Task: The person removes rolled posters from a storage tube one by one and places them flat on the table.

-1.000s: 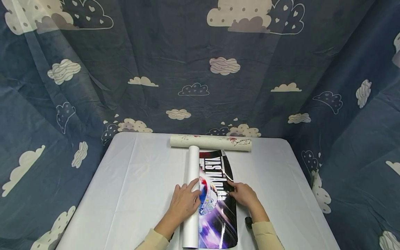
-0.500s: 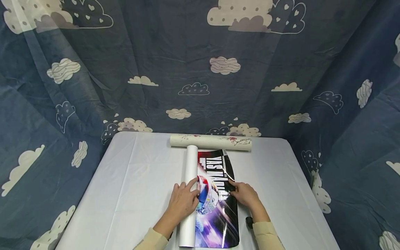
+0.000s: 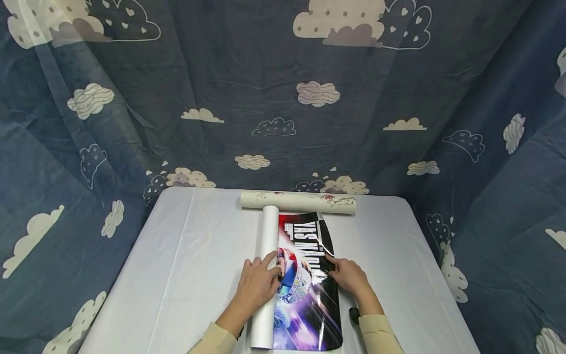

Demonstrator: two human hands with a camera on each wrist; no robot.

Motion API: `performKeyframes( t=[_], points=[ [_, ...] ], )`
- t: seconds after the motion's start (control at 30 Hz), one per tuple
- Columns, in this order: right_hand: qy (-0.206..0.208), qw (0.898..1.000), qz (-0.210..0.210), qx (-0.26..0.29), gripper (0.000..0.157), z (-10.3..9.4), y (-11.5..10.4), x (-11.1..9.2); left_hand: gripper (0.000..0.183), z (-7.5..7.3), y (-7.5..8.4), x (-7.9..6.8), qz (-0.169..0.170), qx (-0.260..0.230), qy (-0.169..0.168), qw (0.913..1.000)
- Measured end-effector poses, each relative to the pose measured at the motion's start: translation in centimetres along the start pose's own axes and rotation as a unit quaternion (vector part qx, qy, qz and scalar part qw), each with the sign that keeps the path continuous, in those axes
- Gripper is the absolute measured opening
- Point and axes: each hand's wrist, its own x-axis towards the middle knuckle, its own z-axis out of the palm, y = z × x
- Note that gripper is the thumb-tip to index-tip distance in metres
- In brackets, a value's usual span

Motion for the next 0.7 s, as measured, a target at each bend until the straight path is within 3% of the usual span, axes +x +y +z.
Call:
performKeyframes(
  t=[0.43, 0.7],
  points=[
    [-0.004, 1.0, 0.019, -0.004, 0.058, -0.14, 0.51, 0.44, 0.024, 0.06, -0.52, 0.11, -0.021, 0.001, -0.017, 0.9996],
    [-0.001, 1.0, 0.017, -0.003, 0.058, -0.43, 0.72, 0.58, 0.022, 0.16, -0.93, 0.17, -0.022, -0.002, -0.006, 0.9997]
  ],
)
